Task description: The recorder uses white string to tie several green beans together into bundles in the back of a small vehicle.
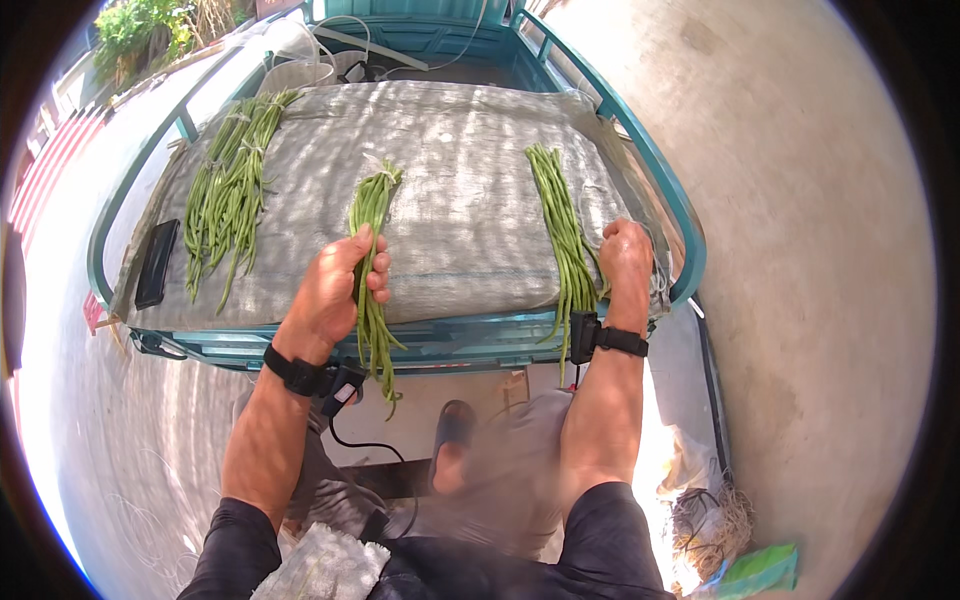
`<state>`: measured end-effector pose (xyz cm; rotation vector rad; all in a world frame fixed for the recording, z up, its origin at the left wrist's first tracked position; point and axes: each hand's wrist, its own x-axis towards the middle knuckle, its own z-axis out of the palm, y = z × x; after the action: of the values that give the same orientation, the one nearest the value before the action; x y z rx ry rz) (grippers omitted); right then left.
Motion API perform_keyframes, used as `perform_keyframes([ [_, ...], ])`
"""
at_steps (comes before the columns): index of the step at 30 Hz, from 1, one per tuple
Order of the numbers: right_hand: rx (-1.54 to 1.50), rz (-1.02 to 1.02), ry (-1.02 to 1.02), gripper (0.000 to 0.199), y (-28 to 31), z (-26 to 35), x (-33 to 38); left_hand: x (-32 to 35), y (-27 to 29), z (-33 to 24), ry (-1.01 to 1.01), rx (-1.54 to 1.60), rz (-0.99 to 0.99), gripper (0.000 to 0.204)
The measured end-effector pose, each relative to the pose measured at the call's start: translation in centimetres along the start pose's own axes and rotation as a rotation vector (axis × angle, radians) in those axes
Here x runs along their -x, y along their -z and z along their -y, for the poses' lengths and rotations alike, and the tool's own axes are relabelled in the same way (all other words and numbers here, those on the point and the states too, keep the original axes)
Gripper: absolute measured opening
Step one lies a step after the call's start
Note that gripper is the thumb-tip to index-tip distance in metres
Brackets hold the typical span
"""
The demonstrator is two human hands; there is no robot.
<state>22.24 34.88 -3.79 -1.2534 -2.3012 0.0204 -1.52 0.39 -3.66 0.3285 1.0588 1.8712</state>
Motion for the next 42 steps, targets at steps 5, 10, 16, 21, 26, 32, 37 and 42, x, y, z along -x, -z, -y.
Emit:
perform_keyframes([
  [5, -0.035, 0.21, -0.048, 0.023, -0.4, 0.2, -0.4, 0.0, -0.2, 0.2, 0.007, -0.004, -0.005, 0.031],
  [10, -0.032, 0.261, -0.04, 0.023, -0.5, 0.4, -0.5, 0.1, 0.1, 0.3, 0.022, 0.008, 0.001, 0.032],
  [16, -0.045, 0.252, -0.073, 0.024, -0.7, -0.1, -0.7, 0.1, -0.2, 0.1, 0.031, -0.006, -0.014, 0.033],
  [21, -0.117, -0.2, 0.002, 0.019, -0.4, 0.1, -0.6, 0.2, -0.6, 0.0, 0.033, -0.008, -0.03, 0.032],
  [26, -0.133, -0.068, -0.014, 0.018, -0.5, 0.5, -0.6, 0.3, -0.6, 0.0, 0.032, -0.026, -0.036, 0.032],
  [32, -0.087, 0.182, -0.035, 0.022, -1.0, 0.8, -0.2, 0.1, -0.1, 0.2, 0.051, 0.015, -0.017, 0.035],
  [37, -0.059, 0.17, -0.066, 0.023, -1.3, 1.0, -0.3, 0.1, 0.0, 0.1, 0.044, 0.007, -0.006, 0.035],
  [42, -0.031, -0.269, 0.053, 0.016, -2.0, -1.4, -1.5, 0.0, -0.6, 0.2, 0.047, 0.003, 0.0, 0.035],
])
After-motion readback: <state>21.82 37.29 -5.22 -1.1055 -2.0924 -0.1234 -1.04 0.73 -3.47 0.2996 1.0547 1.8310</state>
